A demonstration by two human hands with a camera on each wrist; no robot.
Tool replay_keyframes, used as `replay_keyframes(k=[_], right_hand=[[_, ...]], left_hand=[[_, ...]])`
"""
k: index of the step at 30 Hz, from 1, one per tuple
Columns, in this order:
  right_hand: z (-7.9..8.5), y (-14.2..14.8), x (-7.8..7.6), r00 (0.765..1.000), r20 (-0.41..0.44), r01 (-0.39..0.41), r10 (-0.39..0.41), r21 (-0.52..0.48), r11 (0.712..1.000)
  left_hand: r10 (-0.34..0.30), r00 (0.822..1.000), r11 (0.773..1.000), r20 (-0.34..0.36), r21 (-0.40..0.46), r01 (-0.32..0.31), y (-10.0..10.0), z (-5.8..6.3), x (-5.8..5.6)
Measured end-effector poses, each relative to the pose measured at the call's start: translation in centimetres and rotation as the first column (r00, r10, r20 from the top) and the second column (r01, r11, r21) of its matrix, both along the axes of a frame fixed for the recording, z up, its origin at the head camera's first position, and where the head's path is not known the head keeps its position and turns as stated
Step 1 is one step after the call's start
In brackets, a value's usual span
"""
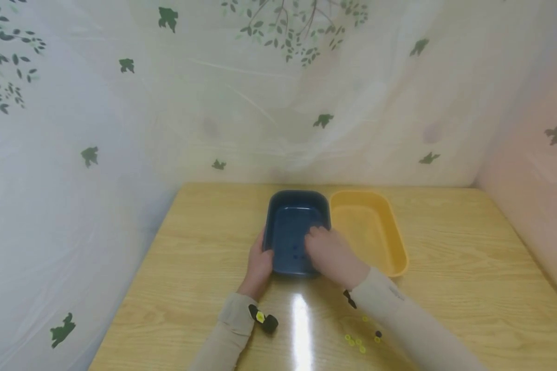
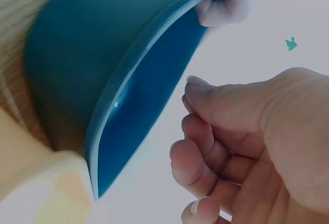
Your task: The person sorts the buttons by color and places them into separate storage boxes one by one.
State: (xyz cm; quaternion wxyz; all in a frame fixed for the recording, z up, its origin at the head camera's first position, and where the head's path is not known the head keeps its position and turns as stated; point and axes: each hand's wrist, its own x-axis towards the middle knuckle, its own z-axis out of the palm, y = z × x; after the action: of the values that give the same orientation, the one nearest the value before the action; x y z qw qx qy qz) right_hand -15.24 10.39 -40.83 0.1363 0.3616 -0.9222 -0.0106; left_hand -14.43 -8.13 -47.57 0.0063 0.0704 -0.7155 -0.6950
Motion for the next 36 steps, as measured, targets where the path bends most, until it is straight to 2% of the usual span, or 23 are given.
replay_keyframes(k=[4, 7, 12, 19, 23, 27, 28, 30, 32, 34, 35, 36], right_hand=[[0.6, 1.3, 1.6, 0.999, 0.041, 0.009, -0.007, -0.053, 0.999], [0.8, 2.5, 2.8, 0.999, 0.044, 0.016, -0.012, -0.100, 0.995], [0.9, 4.6, 4.9, 1.000, 0.006, 0.027, -0.026, -0.167, 0.986], [-0.4, 7.4, 8.0, 0.998, -0.019, 0.055, -0.059, -0.178, 0.982], [-1.5, 8.9, 9.3, 0.997, -0.042, 0.055, -0.066, -0.218, 0.974], [-2.0, 10.1, 10.7, 0.993, -0.003, 0.113, -0.116, -0.221, 0.969], [-2.1, 10.3, 11.0, 0.991, 0.011, 0.132, -0.132, -0.207, 0.969], [-2.2, 10.8, 11.8, 0.978, 0.101, 0.195, -0.182, -0.139, 0.971], [-2.5, 11.3, 12.3, 0.955, 0.191, 0.241, -0.228, -0.048, 0.969], [-2.8, 11.7, 12.6, 0.911, 0.307, 0.276, -0.276, 0.046, 0.960], [-2.9, 11.9, 12.7, 0.882, 0.363, 0.291, -0.302, 0.086, 0.953], [-3.2, 12.0, 12.7, 0.865, 0.394, 0.294, -0.311, 0.104, 0.950]], left_hand=[[-0.016, 1.000, 1.000, 0.004, -0.008, 0.016, -0.1, 0.1, 0.1], [-0.011, 1.000, 1.000, 0.005, 0.002, 0.011, -0.2, -1.3, -0.4], [0.008, 1.000, 1.000, -0.003, 0.006, -0.008, -0.2, -2.2, -0.6], [0.018, 1.000, 1.000, -0.005, -0.007, -0.018, -0.2, -2.2, -0.5], [0.008, 1.000, 1.000, -0.008, 0.004, -0.008, -0.3, -2.2, -0.5], [0.002, 1.000, 1.000, -0.008, 0.012, -0.002, -0.4, -2.2, -0.5], [0.000, 1.000, 1.000, -0.004, 0.013, 0.000, -0.4, -1.7, -0.3], [-0.003, 1.000, 1.000, 0.002, 0.015, 0.003, -0.4, -1.8, -0.3], [0.000, 1.000, 1.000, 0.013, 0.018, -0.001, -0.3, -1.8, -0.4], [-0.001, 1.000, 1.000, 0.013, 0.025, 0.001, -0.3, -1.8, -0.4], [0.003, 1.000, 1.000, 0.011, 0.027, -0.003, -0.3, -2.3, -0.7], [0.004, 1.000, 1.000, 0.011, 0.026, -0.005, -0.3, -2.3, -0.7]])
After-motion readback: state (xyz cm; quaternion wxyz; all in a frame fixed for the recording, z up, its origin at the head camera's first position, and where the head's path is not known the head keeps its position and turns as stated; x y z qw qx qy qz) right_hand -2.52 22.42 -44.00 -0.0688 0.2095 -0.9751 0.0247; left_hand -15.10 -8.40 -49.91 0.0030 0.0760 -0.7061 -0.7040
